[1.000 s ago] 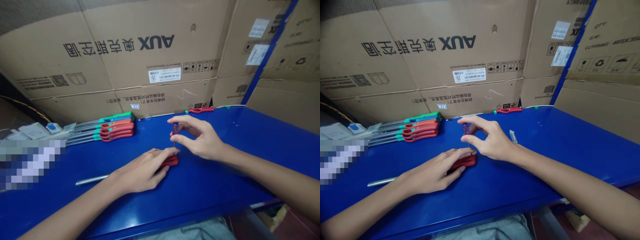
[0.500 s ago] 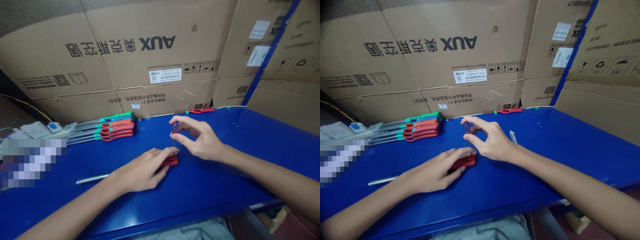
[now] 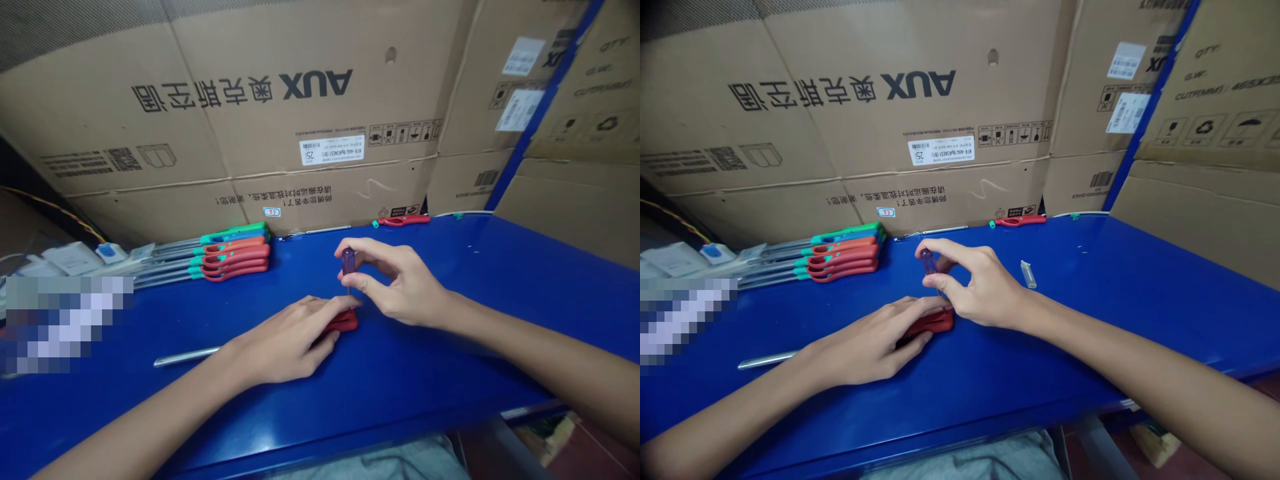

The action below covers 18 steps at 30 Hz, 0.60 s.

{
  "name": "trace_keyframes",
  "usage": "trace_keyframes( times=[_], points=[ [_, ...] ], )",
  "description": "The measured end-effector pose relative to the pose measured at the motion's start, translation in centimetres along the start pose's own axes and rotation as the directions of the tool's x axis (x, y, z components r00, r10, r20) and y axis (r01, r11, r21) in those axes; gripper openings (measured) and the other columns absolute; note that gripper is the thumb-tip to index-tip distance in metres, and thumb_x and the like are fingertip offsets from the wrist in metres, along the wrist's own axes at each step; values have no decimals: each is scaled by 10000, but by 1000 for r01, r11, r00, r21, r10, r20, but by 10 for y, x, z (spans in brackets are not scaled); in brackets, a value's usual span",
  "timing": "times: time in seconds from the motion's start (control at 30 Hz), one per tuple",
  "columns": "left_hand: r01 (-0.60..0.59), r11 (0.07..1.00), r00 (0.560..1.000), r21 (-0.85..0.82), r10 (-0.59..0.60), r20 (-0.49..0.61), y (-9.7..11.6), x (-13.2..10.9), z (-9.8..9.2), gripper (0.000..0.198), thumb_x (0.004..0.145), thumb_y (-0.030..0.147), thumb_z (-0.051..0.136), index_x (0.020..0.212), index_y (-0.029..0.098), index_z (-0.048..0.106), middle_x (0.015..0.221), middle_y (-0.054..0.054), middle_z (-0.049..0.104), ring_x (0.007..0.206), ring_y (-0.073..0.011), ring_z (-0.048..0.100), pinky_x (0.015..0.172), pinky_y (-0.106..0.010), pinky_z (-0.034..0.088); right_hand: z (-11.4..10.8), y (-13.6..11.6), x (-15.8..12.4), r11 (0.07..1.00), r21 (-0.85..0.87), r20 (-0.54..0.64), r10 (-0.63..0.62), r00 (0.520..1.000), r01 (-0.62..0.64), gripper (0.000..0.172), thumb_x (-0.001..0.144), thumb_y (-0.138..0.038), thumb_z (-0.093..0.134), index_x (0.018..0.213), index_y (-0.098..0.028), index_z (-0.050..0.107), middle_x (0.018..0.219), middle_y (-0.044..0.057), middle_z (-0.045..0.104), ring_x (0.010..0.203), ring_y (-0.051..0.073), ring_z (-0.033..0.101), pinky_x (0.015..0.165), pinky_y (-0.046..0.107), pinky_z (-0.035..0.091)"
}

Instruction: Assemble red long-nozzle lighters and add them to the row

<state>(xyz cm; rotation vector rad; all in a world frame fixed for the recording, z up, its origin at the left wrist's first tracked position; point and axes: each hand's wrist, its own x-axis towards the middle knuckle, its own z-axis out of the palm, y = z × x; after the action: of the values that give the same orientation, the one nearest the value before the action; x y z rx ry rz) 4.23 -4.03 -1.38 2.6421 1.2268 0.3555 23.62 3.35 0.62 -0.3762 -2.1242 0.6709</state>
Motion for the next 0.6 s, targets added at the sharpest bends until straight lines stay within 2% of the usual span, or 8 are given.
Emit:
trace_keyframes(
  times=[0.1, 0.27, 0.47, 0.6],
  points=[
    [5, 1000, 1000, 5, -5, 7, 0, 0, 0, 428, 926, 142, 446, 1337, 228, 363, 1147, -75, 641, 1033, -225, 626, 928, -386, 476, 0, 0, 0, 1000, 12, -11, 6, 1000, -6, 244, 848, -119, 573, 1076, -204, 579, 907, 18, 673, 802, 147, 653, 771, 289, 534],
    [-10, 1000, 1000, -5, 10, 3, 0, 0, 0, 394, 927, 143, 447, 1306, 237, 392, 1163, -63, 636, 1052, -225, 616, 934, -382, 477, -1, -2, 2, 1000, 24, 114, -11, 993, 8, 235, 888, -94, 496, 1078, -201, 585, 879, 1, 665, 792, 119, 642, 749, 248, 520],
    [-7, 1000, 1000, -2, 7, -3, -1, 0, 0, 420, 921, 132, 458, 1325, 228, 393, 1155, -61, 643, 1032, -221, 626, 930, -382, 472, 0, -3, 2, 999, 8, 36, 54, 998, -54, 164, 849, -143, 569, 1009, -173, 589, 836, 16, 662, 776, 145, 638, 733, 275, 523],
    [-33, 999, 999, -33, 32, -12, -2, 1, 1, 400, 913, 114, 462, 1292, 238, 426, 1168, -49, 647, 1057, -207, 626, 956, -365, 461, -1, -5, 3, 996, 21, 112, 84, 990, -87, 149, 871, -132, 525, 992, -179, 598, 872, 20, 672, 793, 139, 639, 710, 255, 517]
  ],
)
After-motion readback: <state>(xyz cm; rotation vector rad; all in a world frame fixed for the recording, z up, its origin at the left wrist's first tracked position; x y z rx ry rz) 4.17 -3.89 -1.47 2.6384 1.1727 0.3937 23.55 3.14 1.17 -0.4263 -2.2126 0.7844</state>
